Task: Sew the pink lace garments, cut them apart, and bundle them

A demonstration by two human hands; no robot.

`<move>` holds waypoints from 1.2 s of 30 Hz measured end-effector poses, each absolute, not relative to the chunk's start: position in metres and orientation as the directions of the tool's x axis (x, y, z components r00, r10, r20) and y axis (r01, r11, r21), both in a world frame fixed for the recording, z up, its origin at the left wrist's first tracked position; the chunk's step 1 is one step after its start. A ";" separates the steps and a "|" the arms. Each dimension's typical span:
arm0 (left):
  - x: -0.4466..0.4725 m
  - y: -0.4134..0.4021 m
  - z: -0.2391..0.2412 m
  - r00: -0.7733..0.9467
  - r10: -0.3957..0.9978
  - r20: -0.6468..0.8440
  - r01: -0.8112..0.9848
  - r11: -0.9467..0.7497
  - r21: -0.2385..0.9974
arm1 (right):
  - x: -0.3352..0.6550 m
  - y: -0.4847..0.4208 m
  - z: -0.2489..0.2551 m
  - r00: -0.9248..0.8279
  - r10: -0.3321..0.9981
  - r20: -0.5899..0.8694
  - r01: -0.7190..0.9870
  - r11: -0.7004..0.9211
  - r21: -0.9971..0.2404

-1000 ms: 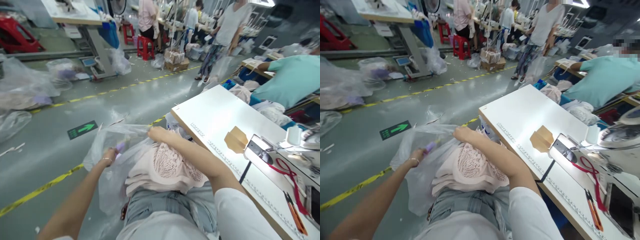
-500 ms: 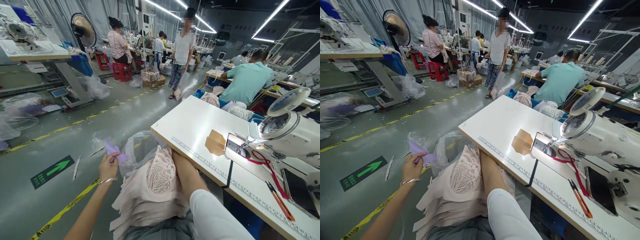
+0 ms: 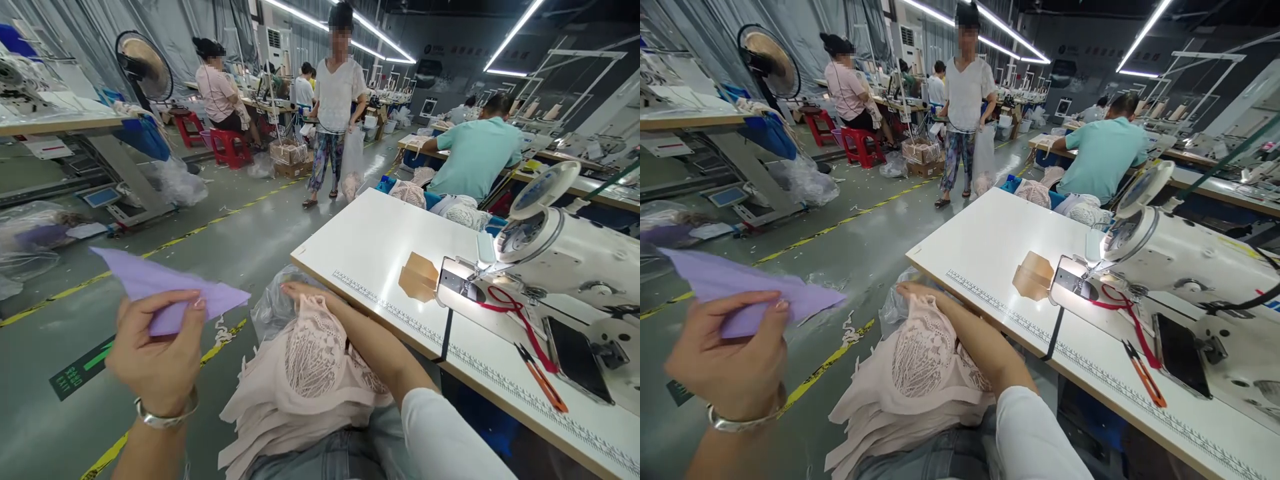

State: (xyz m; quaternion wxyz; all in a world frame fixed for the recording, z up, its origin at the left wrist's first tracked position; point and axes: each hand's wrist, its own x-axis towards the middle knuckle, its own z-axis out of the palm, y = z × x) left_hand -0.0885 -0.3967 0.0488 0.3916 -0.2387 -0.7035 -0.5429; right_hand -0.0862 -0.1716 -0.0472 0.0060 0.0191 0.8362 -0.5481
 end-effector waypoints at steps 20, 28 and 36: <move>0.007 -0.194 0.008 0.604 0.605 0.519 0.773 -0.603 -0.198 | 0.156 -0.082 0.011 -0.360 0.923 0.135 0.136 0.195 -0.971; -0.001 -0.150 0.006 -0.307 0.888 0.344 0.640 -0.075 0.765 | 0.197 -0.065 0.016 -0.480 0.862 0.165 0.139 0.260 -0.955; -0.017 -0.134 0.011 -0.364 0.932 -0.010 0.246 0.107 0.963 | 0.212 -0.049 0.024 -0.317 0.934 0.163 0.368 0.280 -0.886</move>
